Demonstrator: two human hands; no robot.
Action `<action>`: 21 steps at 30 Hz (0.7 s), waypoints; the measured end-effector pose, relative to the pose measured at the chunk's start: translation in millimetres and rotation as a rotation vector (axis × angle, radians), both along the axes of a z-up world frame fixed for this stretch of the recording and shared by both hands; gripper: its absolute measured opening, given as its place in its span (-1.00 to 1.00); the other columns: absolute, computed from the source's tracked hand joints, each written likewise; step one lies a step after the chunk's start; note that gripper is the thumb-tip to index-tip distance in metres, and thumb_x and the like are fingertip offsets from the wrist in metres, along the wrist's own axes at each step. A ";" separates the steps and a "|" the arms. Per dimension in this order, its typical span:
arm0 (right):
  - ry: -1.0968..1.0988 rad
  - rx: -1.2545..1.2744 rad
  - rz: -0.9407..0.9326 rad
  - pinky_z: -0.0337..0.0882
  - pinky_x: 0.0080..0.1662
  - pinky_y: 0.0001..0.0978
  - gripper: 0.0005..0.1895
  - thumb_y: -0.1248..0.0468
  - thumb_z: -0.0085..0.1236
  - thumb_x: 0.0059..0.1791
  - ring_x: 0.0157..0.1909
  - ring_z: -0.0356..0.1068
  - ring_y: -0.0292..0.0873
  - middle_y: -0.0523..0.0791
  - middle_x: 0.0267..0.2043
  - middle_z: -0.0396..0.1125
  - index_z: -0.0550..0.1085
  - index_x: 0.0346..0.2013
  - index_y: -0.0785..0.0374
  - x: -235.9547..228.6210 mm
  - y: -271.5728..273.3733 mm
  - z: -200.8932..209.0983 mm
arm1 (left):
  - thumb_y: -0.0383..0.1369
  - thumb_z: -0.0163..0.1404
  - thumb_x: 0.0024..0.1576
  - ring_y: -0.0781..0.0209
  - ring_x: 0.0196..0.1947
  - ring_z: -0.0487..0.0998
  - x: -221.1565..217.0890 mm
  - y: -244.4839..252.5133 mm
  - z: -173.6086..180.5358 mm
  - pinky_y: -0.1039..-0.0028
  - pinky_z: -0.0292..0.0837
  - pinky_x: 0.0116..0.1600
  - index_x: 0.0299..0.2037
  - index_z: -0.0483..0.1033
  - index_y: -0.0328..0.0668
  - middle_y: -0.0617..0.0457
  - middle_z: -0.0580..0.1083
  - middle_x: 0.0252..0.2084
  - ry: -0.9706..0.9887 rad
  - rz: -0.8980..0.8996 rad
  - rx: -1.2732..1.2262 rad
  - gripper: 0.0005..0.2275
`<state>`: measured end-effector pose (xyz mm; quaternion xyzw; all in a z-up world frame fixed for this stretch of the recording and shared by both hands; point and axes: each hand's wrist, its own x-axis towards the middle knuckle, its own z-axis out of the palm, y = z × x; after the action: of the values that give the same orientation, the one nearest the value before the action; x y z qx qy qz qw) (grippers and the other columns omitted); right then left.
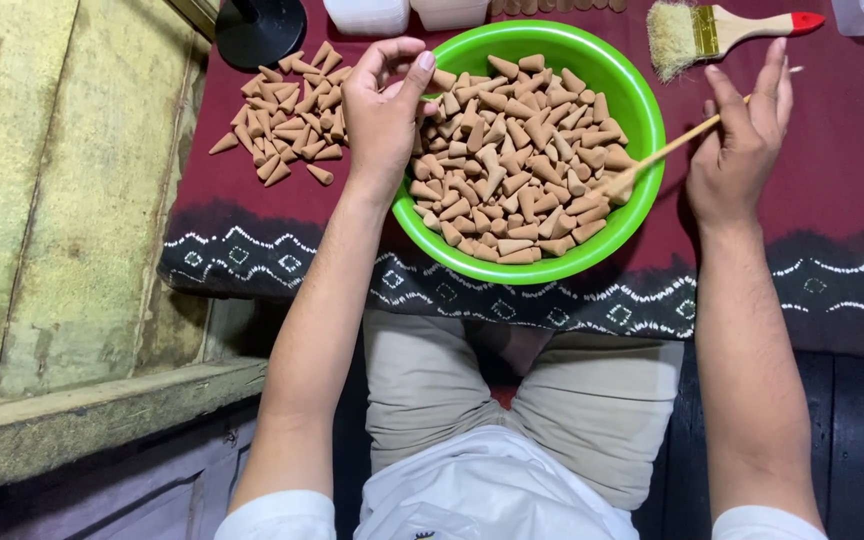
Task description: A person is manually applying a green coating to the tips of incense cones using a small paintbrush, picking them one by one from a bowl.
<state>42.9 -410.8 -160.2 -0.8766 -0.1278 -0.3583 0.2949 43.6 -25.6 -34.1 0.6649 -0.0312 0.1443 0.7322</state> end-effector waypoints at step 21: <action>0.040 0.180 0.122 0.48 0.11 -0.24 -0.52 0.63 -0.30 0.25 0.43 0.24 0.28 0.37 0.43 0.13 0.21 0.49 0.39 -14.6 30.7 31.6 | -0.41 0.05 0.24 0.20 -0.25 0.72 -1.2 1.2 -0.3 0.62 0.70 -0.32 -0.02 0.47 -0.26 -0.06 0.52 -0.08 0.015 -0.039 0.017 -0.84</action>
<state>28.3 -380.1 -128.6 -0.8441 -0.1425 -0.3322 0.3961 42.4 -24.5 -34.3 0.6714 -0.0399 0.1246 0.7294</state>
